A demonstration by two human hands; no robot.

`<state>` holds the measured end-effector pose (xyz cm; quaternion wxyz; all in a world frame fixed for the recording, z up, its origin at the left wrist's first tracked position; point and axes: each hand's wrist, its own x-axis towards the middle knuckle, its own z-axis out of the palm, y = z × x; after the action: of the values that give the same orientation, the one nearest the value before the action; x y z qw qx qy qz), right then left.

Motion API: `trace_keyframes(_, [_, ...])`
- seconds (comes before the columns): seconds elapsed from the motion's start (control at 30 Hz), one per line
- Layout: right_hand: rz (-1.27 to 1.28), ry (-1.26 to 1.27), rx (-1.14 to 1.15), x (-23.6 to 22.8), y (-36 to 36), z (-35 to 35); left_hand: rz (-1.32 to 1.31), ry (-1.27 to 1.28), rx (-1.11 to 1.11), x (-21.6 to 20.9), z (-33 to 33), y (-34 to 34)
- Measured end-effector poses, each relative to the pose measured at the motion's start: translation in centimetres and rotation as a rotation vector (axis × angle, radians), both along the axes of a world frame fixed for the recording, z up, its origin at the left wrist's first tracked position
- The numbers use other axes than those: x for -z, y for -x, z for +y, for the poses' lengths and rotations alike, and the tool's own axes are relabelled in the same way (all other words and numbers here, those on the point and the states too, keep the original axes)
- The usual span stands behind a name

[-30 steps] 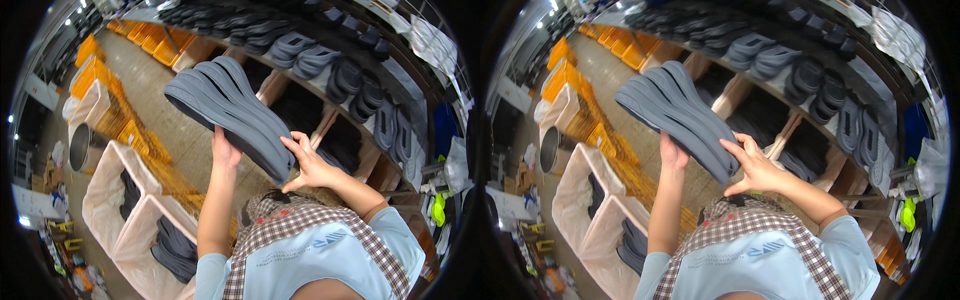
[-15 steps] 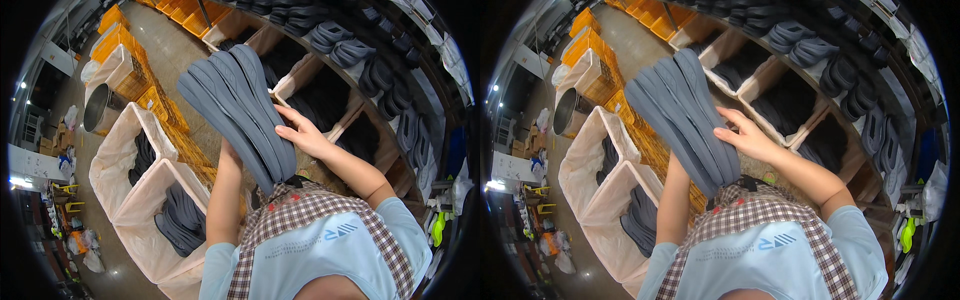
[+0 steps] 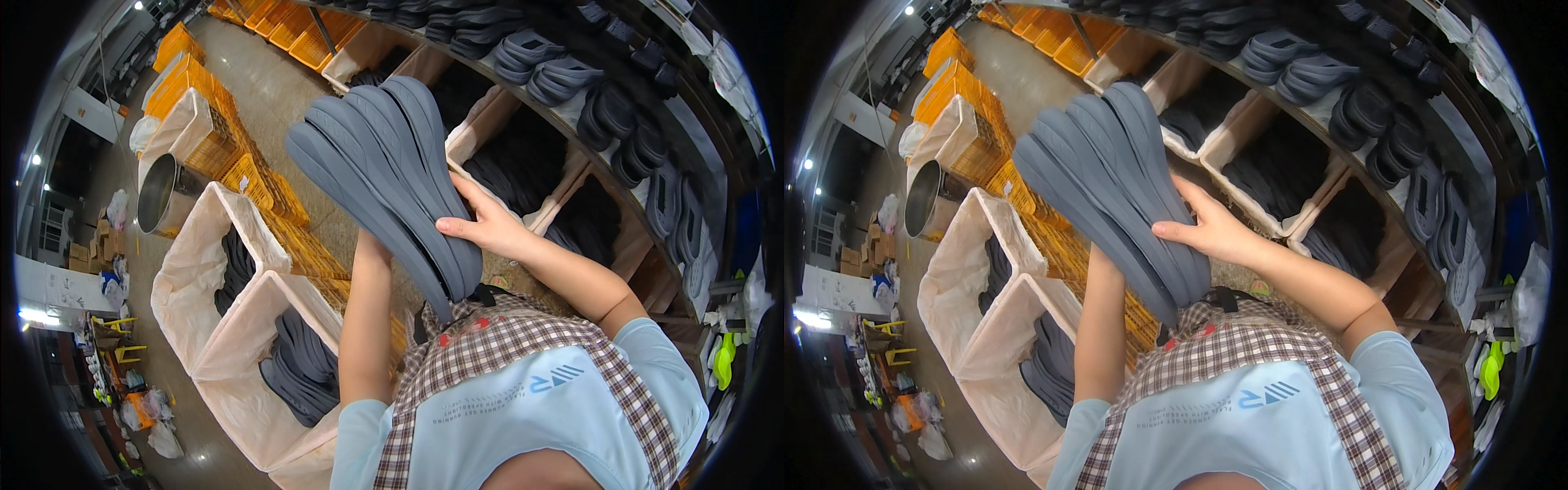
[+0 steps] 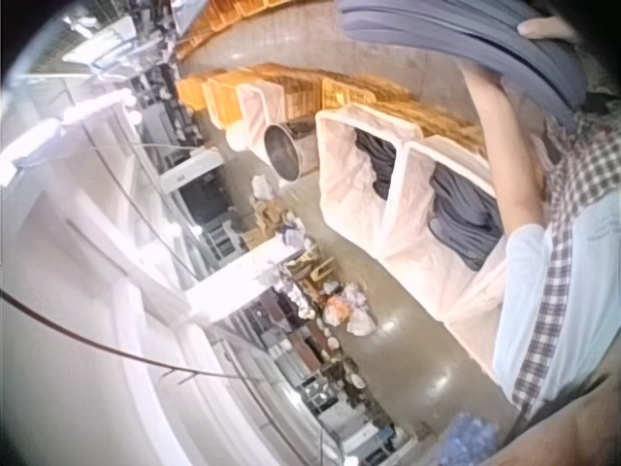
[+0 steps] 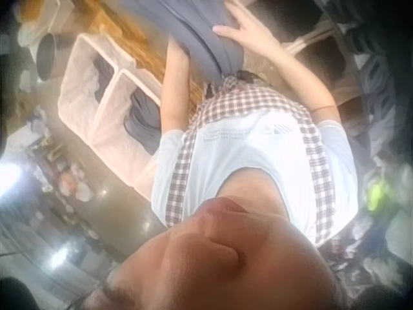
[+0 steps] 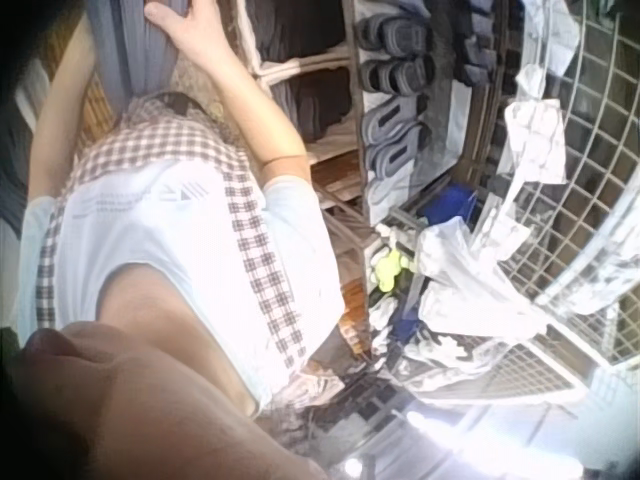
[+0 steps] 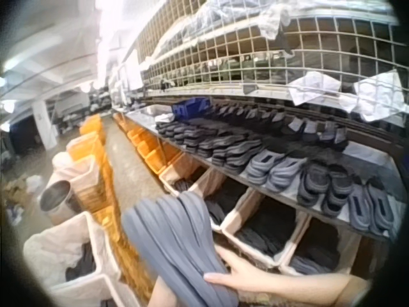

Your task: The person picks up stacks of gray and black slippers from a shelf, separates them, and places them into different bins. The person handles the slippers by hand, moving them from the shelf to the bins repeatedly.

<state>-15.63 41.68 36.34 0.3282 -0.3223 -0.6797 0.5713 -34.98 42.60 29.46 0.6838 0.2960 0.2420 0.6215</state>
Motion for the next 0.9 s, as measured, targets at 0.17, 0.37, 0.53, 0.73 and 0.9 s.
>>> trace_keyframes(0.17, [-0.015, 0.0, 0.0, 0.5, -1.0, 0.1, 0.022, -0.017, -0.01, 0.8, 0.0, -0.2])
trace_keyframes(0.37, [-0.188, -0.249, 0.097, 2.4, -2.8, 1.6, 0.204, 0.077, -0.098, 0.0, -1.8, -1.2])
trace_keyframes(0.53, [-0.014, -0.52, 0.041, 3.3, -4.1, 4.5, 0.172, 0.025, -0.029, -1.5, -4.4, -2.9])
trace_keyframes(0.73, [0.319, 0.541, -0.013, 3.4, -5.5, 1.8, -0.206, 0.157, -0.017, 0.0, -5.3, -2.5])
trace_keyframes(0.9, [0.187, 0.449, -0.034, 3.7, -4.9, -0.4, -0.284, 0.307, 0.01, 2.4, -5.4, -1.7])
